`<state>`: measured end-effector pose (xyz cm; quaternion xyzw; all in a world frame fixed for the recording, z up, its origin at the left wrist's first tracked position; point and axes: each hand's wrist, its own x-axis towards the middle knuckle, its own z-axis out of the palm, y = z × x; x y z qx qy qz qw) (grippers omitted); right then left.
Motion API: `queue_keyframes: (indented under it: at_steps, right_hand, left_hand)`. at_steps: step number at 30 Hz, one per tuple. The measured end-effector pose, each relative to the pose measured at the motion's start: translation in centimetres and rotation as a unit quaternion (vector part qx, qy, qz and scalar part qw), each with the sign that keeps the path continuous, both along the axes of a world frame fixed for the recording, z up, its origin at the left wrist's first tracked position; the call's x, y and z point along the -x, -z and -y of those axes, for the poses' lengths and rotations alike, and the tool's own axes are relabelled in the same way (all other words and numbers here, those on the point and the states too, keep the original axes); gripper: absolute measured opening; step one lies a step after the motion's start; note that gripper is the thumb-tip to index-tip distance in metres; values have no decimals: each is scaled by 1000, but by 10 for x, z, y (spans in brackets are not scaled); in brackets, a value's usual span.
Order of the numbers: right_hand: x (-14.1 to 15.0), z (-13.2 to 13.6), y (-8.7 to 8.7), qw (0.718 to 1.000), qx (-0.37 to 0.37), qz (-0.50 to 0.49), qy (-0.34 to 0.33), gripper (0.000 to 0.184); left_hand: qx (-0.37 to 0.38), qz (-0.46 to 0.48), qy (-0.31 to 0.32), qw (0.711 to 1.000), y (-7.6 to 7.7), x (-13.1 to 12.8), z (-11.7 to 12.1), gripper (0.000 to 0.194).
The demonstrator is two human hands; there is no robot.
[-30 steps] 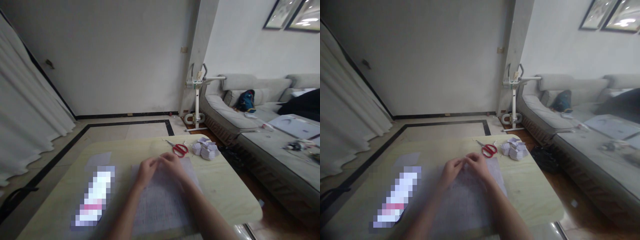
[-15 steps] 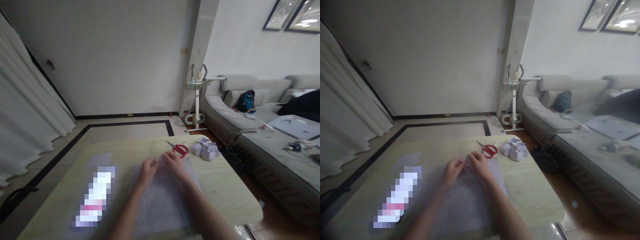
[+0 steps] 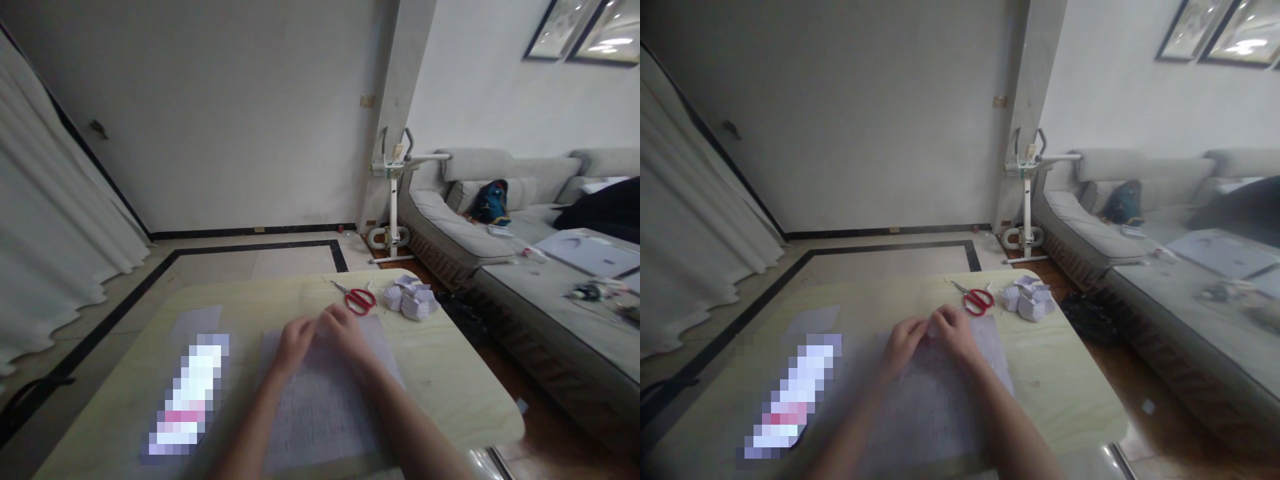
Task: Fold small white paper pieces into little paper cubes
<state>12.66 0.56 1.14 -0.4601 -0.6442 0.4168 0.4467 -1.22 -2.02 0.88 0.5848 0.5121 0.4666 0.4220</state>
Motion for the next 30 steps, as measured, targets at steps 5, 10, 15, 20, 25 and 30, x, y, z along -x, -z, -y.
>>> queue_keyframes:
  at_steps: [5, 10, 15, 20, 25, 30]
  right_hand:
    - [-1, -1, 1, 1000, -16, 2, -2, 16]
    - [1, -1, 2, 1000, -5, -5, 1, 23]
    - [2, 0, 2, 1000, 16, 18, -12, 30]
    - [2, -1, 4, 1000, 11, 16, -16, 31]
    - [3, -2, 8, 1000, 9, 3, -1, 34]
    - [3, -2, 8, 1000, -2, 13, -1, 34]
  left_hand:
    - [3, -4, 3, 1000, 1, -1, 0, 33]
    - [-18, -14, -21, 1000, 2, 1, 0, 31]
    - [-20, -22, -53, 998, 0, 5, -2, 32]
    - [-21, -12, -57, 998, 3, 4, -3, 31]
    - [-12, 13, -60, 998, 3, 3, -2, 29]
    - [-4, 17, -60, 998, 3, 3, -3, 31]
